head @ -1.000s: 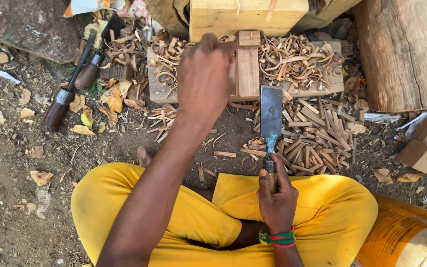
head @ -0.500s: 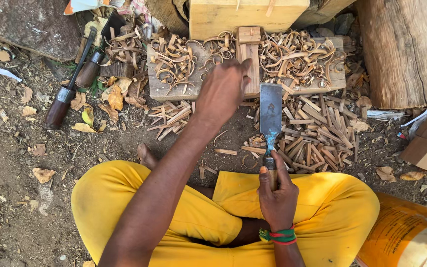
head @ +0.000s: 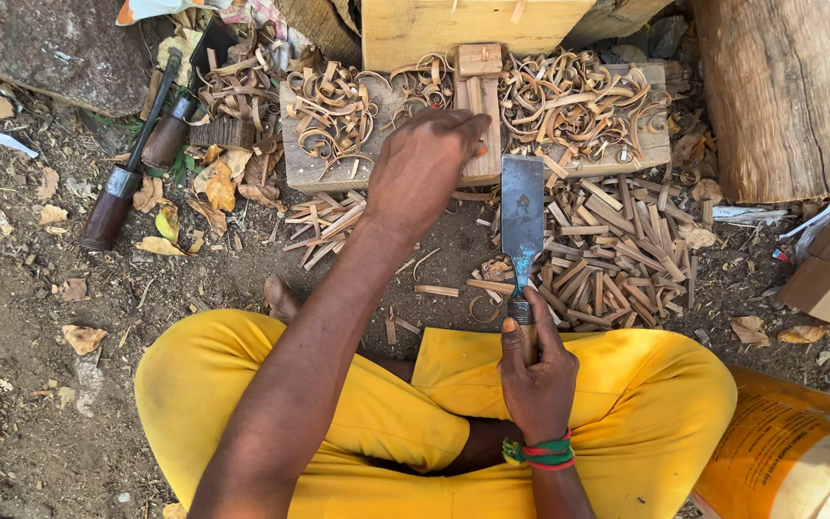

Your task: The person chisels a piece of wood held in a wooden jig, using a chisel to carve out a channel while clearing wood shavings by hand.

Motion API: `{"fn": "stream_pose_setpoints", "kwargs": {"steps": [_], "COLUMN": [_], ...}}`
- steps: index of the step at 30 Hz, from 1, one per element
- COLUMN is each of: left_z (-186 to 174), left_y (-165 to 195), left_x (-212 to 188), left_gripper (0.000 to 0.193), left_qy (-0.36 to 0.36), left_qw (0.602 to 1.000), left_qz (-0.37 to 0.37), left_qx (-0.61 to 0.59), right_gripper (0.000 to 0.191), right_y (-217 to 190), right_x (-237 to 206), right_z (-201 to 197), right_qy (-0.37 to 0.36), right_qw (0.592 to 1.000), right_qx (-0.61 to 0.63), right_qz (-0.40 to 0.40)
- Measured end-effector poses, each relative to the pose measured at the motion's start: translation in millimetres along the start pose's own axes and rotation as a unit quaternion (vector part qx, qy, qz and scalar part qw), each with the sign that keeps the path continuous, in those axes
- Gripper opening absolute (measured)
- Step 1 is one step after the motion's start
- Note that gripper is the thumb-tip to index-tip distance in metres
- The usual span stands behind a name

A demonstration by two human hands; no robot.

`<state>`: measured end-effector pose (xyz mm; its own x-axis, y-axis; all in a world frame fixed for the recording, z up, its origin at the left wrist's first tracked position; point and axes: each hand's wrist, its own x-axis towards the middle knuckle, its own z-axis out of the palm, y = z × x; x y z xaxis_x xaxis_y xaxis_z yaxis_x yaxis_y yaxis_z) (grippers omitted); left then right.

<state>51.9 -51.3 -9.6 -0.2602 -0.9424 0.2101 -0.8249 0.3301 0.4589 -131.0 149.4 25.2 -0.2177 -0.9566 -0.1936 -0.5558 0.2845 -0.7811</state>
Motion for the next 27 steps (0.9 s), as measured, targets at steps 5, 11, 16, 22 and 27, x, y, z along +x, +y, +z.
{"fn": "stream_pose_setpoints", "kwargs": {"steps": [5, 11, 16, 22, 27], "left_z": [3.2, 1.1, -3.1, -11.3, -16.5], "left_y": [-11.4, -17.3, -14.6, -7.7, -7.0], "left_x": [1.8, 1.9, 0.3, -1.7, -2.9], "left_gripper": [0.024, 0.027, 0.028, 0.046, 0.039], "left_qy": [0.025, 0.011, 0.016, 0.023, -0.01], "left_qw": [0.996, 0.985, 0.995, 0.998, 0.998], "left_qz": [-0.019, -0.084, -0.037, 0.044, 0.043], "left_qx": [-0.089, -0.153, -0.086, 0.045, 0.033], "right_gripper": [0.047, 0.05, 0.051, 0.049, 0.05], "right_y": [0.5, 2.0, 2.7, 1.6, 0.4], "right_x": [0.0, -0.2, -0.1, -0.3, -0.1], "right_z": [-0.2, 0.4, 0.0, 1.0, -0.1], "right_qy": [-0.001, 0.001, 0.001, 0.001, -0.002], "right_qw": [1.0, 1.0, 1.0, 1.0, 1.0], "right_qx": [-0.003, -0.016, -0.021, 0.006, -0.006], "right_qz": [-0.012, -0.004, -0.016, -0.019, -0.006]}}
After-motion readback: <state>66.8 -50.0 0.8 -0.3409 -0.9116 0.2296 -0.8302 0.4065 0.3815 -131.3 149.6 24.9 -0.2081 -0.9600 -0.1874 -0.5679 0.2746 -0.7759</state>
